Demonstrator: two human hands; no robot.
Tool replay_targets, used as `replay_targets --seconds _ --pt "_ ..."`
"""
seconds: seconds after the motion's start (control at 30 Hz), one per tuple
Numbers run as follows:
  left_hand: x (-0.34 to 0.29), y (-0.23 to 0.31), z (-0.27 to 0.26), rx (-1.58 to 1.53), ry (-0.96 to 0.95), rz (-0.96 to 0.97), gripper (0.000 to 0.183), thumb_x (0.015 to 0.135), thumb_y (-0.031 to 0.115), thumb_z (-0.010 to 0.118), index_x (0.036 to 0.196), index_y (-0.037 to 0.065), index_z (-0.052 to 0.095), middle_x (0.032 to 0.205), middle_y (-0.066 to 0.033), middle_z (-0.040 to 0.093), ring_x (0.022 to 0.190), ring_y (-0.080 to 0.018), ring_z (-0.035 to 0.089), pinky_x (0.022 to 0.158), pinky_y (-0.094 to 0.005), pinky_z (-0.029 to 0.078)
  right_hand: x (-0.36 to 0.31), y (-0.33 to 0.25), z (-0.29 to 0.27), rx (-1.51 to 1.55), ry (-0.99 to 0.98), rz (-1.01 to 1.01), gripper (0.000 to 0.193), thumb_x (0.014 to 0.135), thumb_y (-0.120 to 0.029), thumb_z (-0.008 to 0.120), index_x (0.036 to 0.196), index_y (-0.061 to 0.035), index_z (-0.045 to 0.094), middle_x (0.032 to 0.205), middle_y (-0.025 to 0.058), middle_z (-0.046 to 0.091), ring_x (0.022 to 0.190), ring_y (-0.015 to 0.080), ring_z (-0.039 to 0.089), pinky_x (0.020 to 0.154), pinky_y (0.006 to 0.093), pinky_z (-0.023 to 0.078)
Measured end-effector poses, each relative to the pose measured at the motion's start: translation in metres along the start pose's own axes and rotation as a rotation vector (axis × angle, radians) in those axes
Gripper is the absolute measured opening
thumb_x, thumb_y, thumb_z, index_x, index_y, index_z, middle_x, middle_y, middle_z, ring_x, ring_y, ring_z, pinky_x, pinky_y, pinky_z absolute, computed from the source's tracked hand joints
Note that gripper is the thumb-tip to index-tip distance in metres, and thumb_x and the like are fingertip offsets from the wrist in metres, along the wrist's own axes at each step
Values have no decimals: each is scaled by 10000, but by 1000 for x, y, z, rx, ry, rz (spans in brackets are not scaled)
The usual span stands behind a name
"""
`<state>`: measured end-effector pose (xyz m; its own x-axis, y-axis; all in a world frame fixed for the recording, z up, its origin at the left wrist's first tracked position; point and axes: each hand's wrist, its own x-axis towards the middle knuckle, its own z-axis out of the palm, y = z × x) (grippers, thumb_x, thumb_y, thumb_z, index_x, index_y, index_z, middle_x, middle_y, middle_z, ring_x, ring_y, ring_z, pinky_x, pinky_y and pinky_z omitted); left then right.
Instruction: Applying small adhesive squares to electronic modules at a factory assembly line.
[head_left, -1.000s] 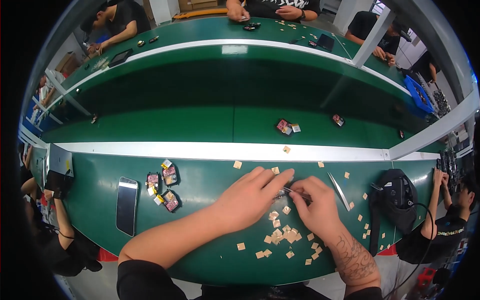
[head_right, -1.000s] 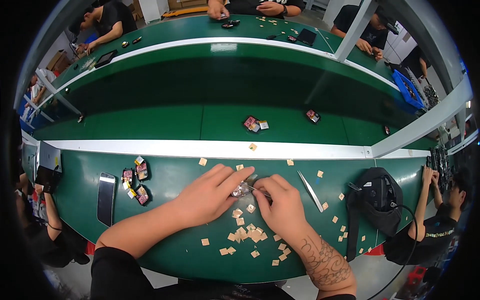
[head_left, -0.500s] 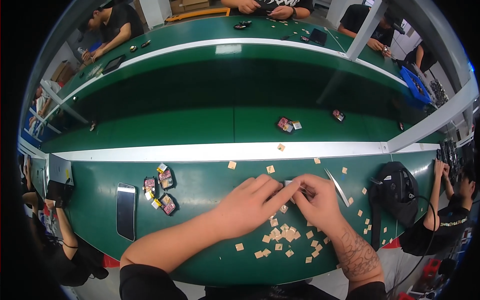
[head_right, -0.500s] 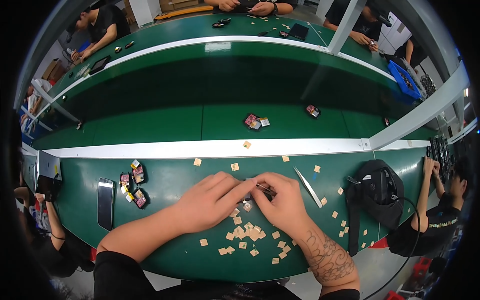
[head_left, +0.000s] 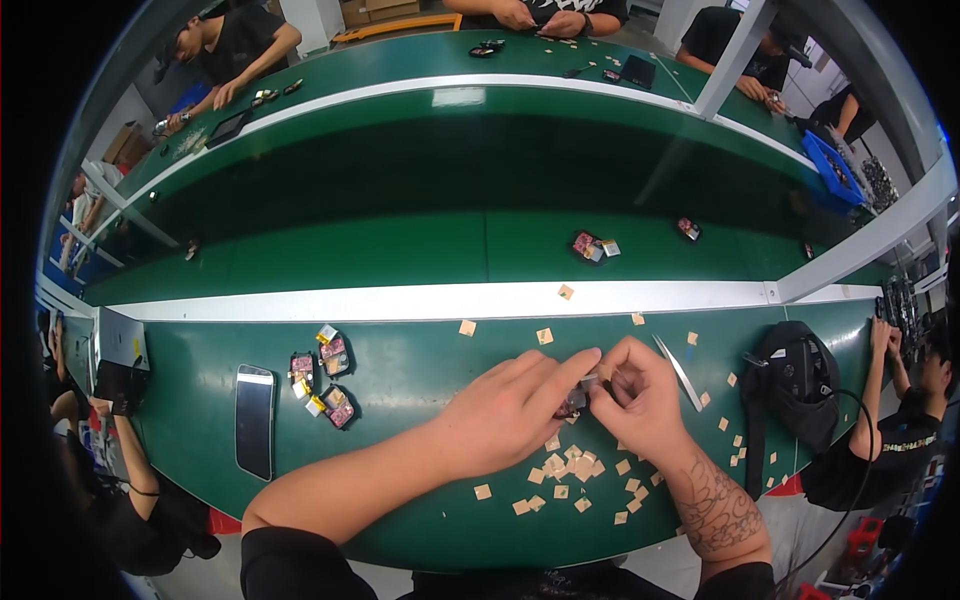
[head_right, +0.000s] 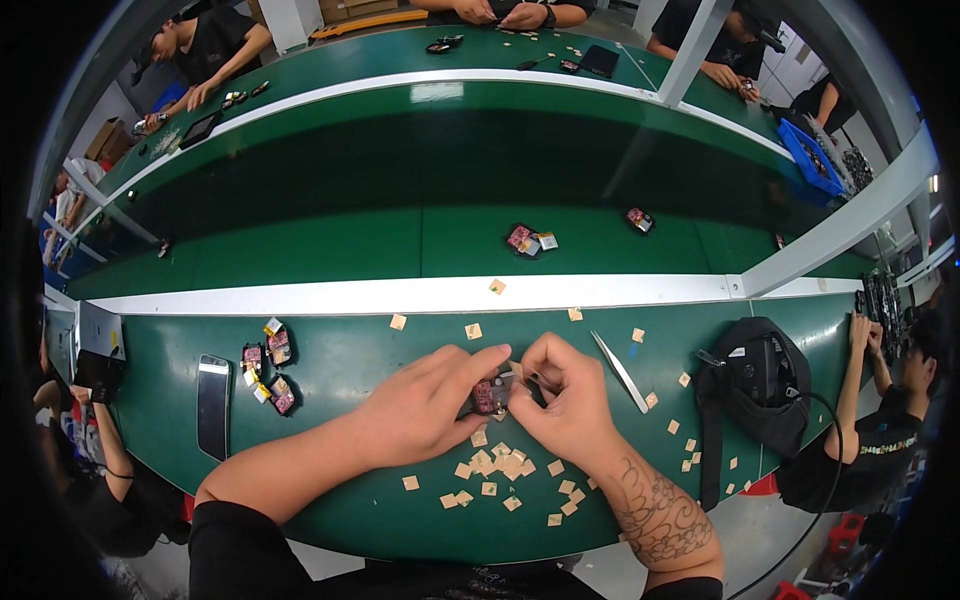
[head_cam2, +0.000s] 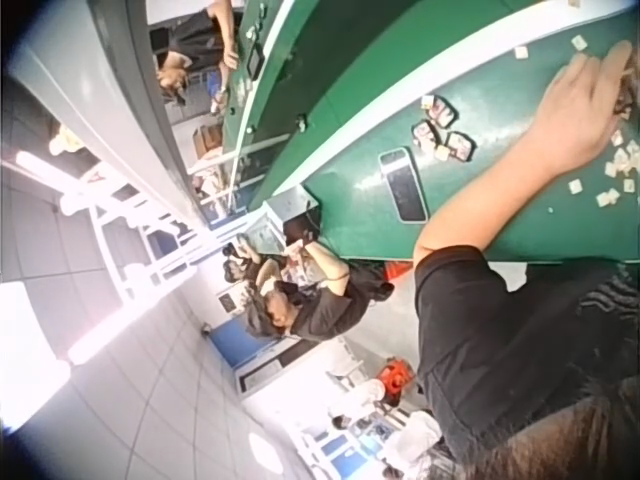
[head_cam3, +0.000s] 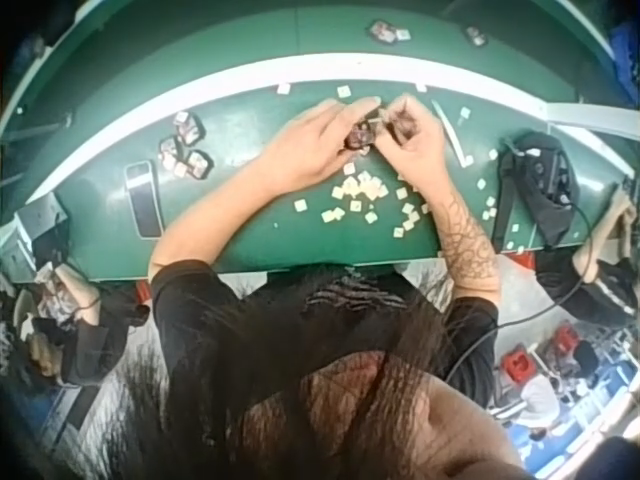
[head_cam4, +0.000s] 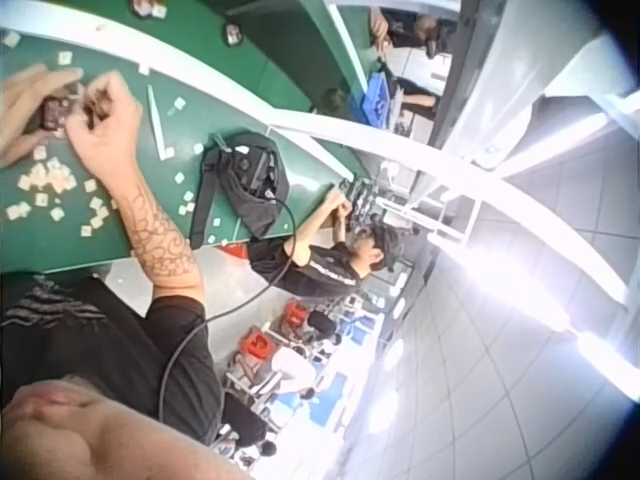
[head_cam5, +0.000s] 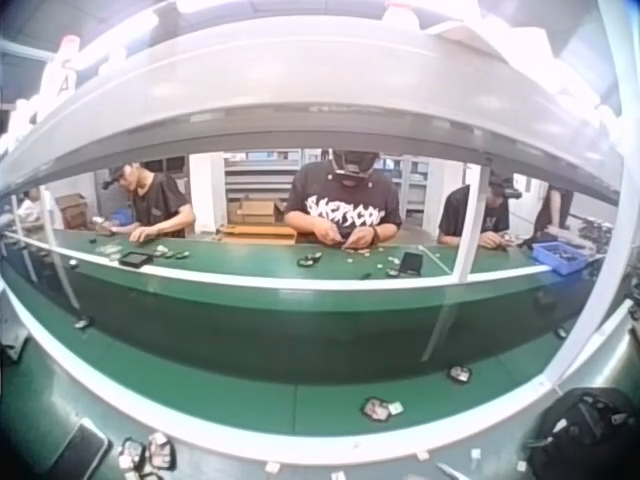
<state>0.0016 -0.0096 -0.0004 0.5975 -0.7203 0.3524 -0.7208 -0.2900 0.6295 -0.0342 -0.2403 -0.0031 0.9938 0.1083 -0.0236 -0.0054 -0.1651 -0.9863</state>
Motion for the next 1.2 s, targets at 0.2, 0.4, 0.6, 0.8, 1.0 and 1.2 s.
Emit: replay_targets --seconds 0.2,0.4,0.6,0.8,1.0,1.2 --pt "-1 -4 0 -56 -5 -61 808 852 79 839 1542 25 423 1184 -198 646 1051 -405 667 868 -479 575 4 -2 1 -190 -46 -167 210 908 59 712 1115 24 710 875 -1 611 621 6 430 550 205 318" --pt "-1 -6 -5 -84 -43 -130 620 873 94 826 1407 47 514 1228 -182 636 1121 -393 649 937 -467 561 7 -13 -10 -308 -121 -103 174 949 24 717 1121 16 741 925 68 688 701 84 568 594 252 426" --pt "-1 -13 -2 3 -96 -91 360 892 108 803 1216 65 653 1200 -119 635 1109 -343 630 957 -435 555 9 -17 -17 -293 -214 -124 178 980 18 708 1153 10 750 961 72 718 688 89 549 611 256 432" --pt "-2 -13 -3 37 -92 -48 275 900 133 803 1146 70 698 1191 -101 643 1101 -322 639 937 -422 567 12 -19 -26 -303 -282 -73 228 974 2 720 1199 -3 755 942 83 732 678 95 539 614 269 437" --pt "-1 -12 -3 86 -86 -16 268 904 143 805 1146 67 717 1200 -92 655 1108 -307 649 910 -408 588 11 -23 -24 -443 -194 -130 225 971 -35 744 1195 -12 750 947 124 736 709 200 648 652 318 517" --pt "-1 -10 -4 150 -98 5 283 906 155 800 1168 75 729 1227 -88 660 1117 -296 647 923 -399 598 6 -23 -16 -557 -153 -224 233 941 -18 752 1174 -7 750 983 144 733 824 320 726 735 379 583"
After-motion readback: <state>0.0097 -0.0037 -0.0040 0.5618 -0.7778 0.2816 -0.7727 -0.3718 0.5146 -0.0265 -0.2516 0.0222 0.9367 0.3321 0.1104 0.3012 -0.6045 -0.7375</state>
